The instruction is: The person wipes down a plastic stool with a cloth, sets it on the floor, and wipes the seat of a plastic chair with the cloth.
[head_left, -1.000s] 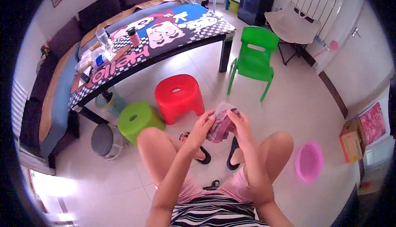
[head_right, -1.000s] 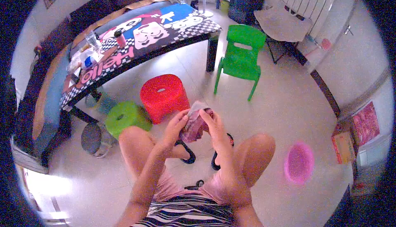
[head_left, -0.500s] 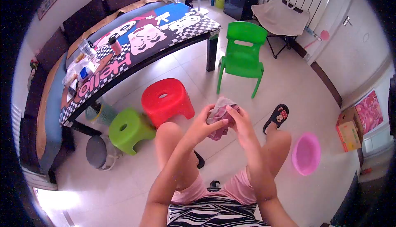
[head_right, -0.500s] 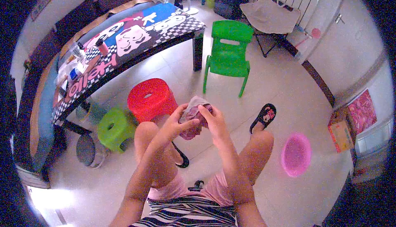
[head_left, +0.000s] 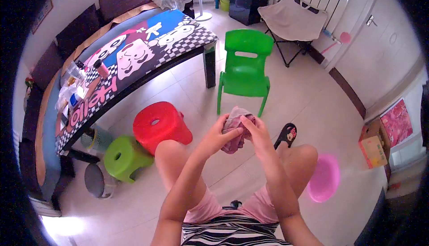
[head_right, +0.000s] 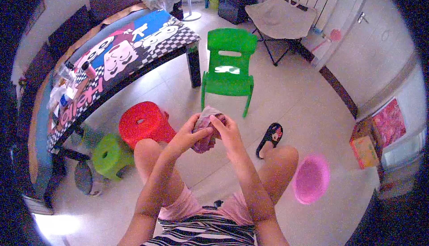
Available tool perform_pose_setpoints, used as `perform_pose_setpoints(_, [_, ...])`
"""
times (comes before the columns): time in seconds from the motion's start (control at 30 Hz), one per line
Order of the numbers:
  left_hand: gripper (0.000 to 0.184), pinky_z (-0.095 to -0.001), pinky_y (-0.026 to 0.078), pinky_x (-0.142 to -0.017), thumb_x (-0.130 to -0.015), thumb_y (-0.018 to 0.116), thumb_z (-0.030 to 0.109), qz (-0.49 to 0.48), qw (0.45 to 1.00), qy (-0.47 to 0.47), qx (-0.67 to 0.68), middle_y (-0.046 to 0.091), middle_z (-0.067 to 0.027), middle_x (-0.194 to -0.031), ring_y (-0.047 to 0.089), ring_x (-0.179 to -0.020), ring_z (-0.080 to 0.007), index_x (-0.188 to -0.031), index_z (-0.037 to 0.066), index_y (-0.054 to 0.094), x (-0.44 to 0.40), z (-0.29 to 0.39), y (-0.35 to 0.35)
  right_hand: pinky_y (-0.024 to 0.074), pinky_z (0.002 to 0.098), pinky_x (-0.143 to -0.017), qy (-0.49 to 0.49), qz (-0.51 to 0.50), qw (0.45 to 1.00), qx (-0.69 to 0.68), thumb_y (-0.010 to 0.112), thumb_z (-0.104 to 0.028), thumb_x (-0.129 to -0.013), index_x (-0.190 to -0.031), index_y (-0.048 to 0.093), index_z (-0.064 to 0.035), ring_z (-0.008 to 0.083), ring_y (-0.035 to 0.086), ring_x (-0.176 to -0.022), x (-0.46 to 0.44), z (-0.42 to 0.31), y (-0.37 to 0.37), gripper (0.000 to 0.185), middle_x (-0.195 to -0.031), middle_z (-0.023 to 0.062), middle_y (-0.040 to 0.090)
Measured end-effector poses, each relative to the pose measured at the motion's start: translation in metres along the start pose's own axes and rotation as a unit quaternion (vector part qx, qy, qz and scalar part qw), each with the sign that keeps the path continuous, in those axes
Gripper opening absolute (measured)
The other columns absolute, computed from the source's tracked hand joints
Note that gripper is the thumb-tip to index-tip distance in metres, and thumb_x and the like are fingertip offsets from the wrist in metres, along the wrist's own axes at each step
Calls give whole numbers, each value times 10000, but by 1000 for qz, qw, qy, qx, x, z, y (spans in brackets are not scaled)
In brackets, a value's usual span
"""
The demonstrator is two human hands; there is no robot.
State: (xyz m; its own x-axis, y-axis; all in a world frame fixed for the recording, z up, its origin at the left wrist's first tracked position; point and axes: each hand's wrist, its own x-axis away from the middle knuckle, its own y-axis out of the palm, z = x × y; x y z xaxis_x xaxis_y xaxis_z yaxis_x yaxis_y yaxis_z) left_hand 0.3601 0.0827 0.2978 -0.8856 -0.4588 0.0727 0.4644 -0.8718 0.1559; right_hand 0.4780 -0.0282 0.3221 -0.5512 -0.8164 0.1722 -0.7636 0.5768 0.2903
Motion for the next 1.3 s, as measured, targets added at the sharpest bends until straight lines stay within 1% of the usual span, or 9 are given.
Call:
perform_pose_setpoints(0.2, [650, -311, 507, -821, -875, 668, 342, 15, 1000, -1, -20, 560, -142, -1164, 588, -988, -183, -1336, -22, 389, -40, 12, 28, 530, 269, -705, 7, 26, 1000, -14, 646, -336, -900, -1055, 621, -51, 108, 631, -783, -34, -4, -45, 325, -920, 16, 646])
perform_pose_setpoints(0.37, [628, -319, 495, -855, -890, 650, 340, -8, 998, -29, 52, 553, -139, -1176, 577, -1020, -182, -1341, -7, 385, -86, -15, 27, 518, 250, -676, 26, 13, 1000, 11, 656, -355, -891, -1065, 625, -56, 98, 625, -777, -69, -13, -70, 347, -907, 10, 645])
perform_pose_setpoints(0.47, [627, -327, 487, -872, -897, 638, 338, -3, 997, -48, 66, 547, -141, -1185, 578, -1025, -188, -1351, -1, 370, -114, -7, 30, 523, 303, -802, 51, -14, 996, 66, 605, -303, -933, -1157, 586, -45, 126, 629, -888, -100, -19, -91, 342, -1021, 36, 640])
perform_pose_setpoints(0.6, [635, -326, 485, -876, -904, 623, 341, 3, 996, -43, 75, 542, -150, -1197, 587, -1013, -198, -1366, 3, 350, -156, -15, 31, 501, 299, -823, 46, -22, 996, 74, 606, -331, -928, -1171, 586, -63, 120, 613, -918, -135, -32, -104, 363, -1036, 20, 631])
perform_pose_setpoints(0.7, [650, -321, 482, -878, -904, 622, 350, 32, 995, -45, 82, 548, -156, -1196, 586, -1018, -198, -1374, 0, 341, -187, -24, 35, 492, 291, -814, 58, -26, 995, 76, 606, -355, -923, -1181, 585, -73, 114, 603, -922, -160, -43, -112, 383, -1039, 15, 628])
perform_pose_setpoints(0.8, [662, -317, 479, -879, -900, 631, 341, 80, 996, -27, 14, 557, -161, -1187, 586, -1020, -198, -1376, -8, 333, -210, -16, 39, 490, 288, -794, 72, -20, 995, 66, 605, -366, -921, -1177, 588, -78, 111, 603, -900, -187, -47, -121, 387, -1031, 14, 629])
perform_pose_setpoints(0.9, [677, -319, 472, -890, -893, 643, 331, 99, 994, -34, 29, 564, -162, -1182, 582, -1027, -201, -1379, -17, 325, -233, -20, 35, 488, 288, -789, 80, -24, 994, 63, 601, -362, -924, -1167, 593, -81, 111, 605, -883, -220, -35, -133, 371, -1025, 14, 630])
perform_pose_setpoints(1.07, [638, -315, 465, -897, -882, 660, 308, 144, 989, -39, 10, 559, -163, -1197, 578, -1043, -214, -1355, -21, 386, -273, -48, 23, 487, 288, -777, 112, -31, 989, 92, 599, -350, -928, -1143, 594, -71, 111, 605, -878, -270, -15, -151, 352, -1023, 18, 631])
perform_pose_setpoints(1.3, [593, -349, 431, -958, -873, 657, 276, 231, 971, -31, -55, 566, -202, -1216, 572, -1092, -269, -1333, -28, 440, -331, -93, 7, 470, 291, -810, 70, 59, 991, 100, 647, -278, -902, -1132, 576, -46, 133, 591, -930, -343, 28, -169, 335, -1025, 39, 632])
